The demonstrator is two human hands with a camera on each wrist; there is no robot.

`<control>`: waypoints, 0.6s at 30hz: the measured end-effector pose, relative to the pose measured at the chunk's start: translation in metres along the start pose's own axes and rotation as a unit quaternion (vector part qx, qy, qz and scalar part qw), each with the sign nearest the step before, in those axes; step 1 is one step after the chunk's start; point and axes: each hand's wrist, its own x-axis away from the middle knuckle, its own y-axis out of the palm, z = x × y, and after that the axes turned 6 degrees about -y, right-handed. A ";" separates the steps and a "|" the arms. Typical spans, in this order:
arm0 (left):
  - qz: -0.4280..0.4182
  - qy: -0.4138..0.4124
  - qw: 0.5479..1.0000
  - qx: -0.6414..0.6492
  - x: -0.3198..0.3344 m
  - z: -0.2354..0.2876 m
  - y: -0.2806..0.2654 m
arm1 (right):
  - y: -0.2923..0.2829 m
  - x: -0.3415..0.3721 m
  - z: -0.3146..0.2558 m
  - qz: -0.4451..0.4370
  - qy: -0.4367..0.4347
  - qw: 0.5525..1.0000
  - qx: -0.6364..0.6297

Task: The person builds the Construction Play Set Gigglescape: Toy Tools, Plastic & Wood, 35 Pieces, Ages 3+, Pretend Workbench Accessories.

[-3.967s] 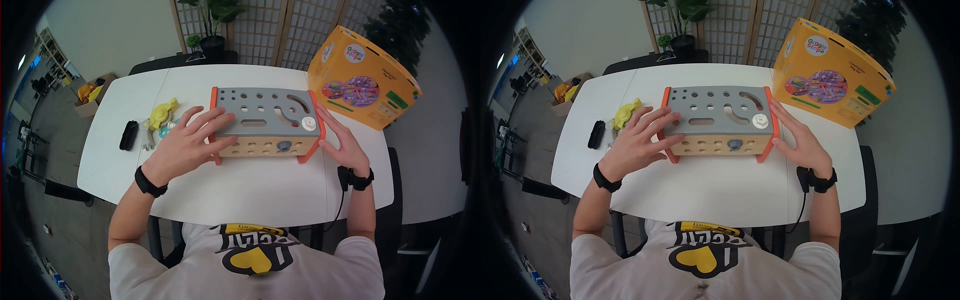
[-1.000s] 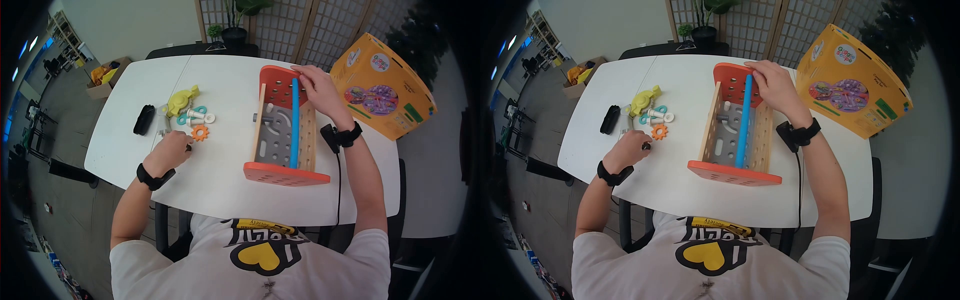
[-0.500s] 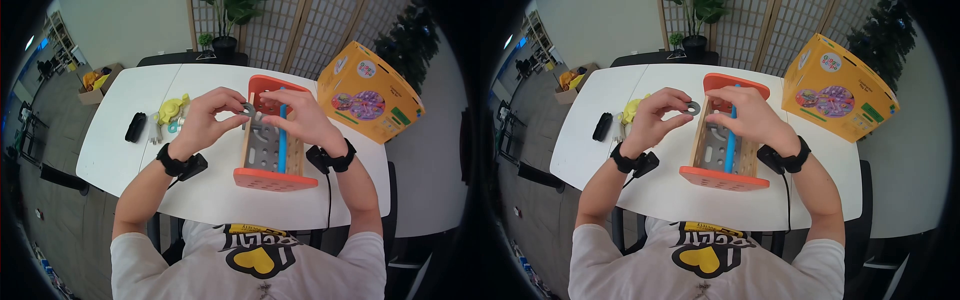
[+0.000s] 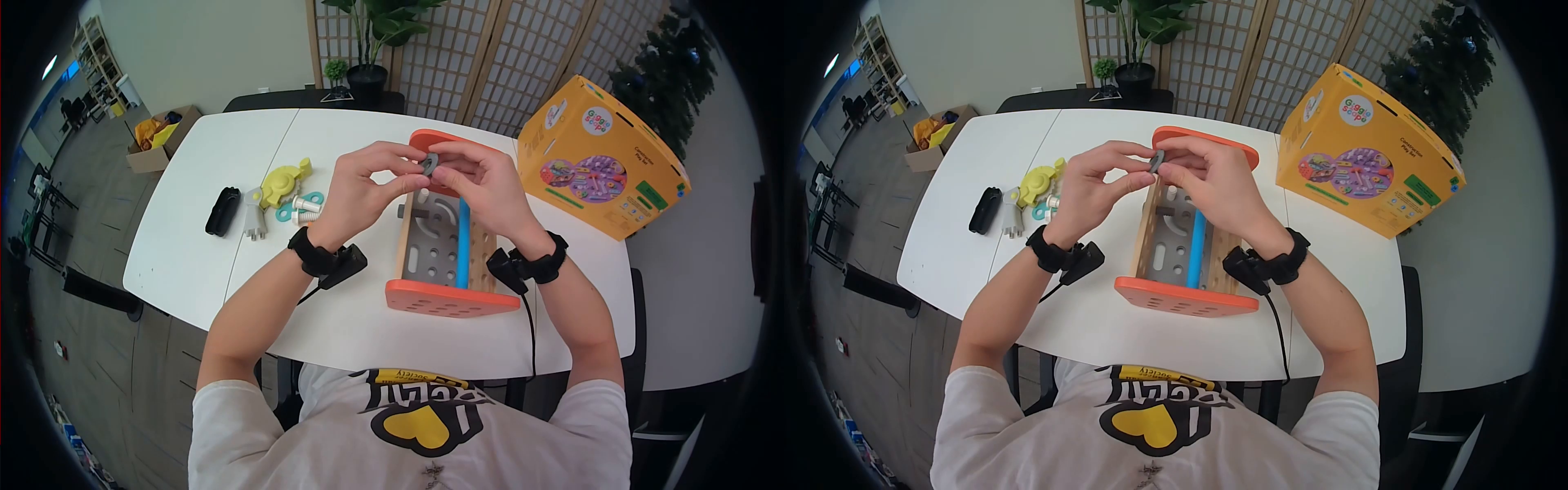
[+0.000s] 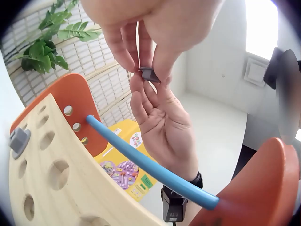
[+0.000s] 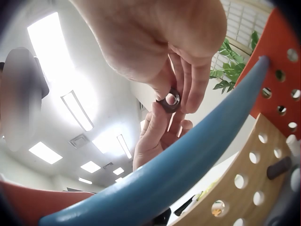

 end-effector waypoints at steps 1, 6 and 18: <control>-0.003 -0.005 1.000 -0.020 0.000 0.000 -0.001 | -0.003 0.001 -0.002 0.004 0.003 1.000 0.015; -0.023 -0.195 0.976 -0.092 0.008 -0.019 -0.007 | -0.031 0.013 0.011 0.102 0.004 0.969 0.226; -0.121 -0.291 0.936 -0.157 0.017 -0.023 0.006 | -0.055 0.024 0.028 0.014 0.109 0.945 0.309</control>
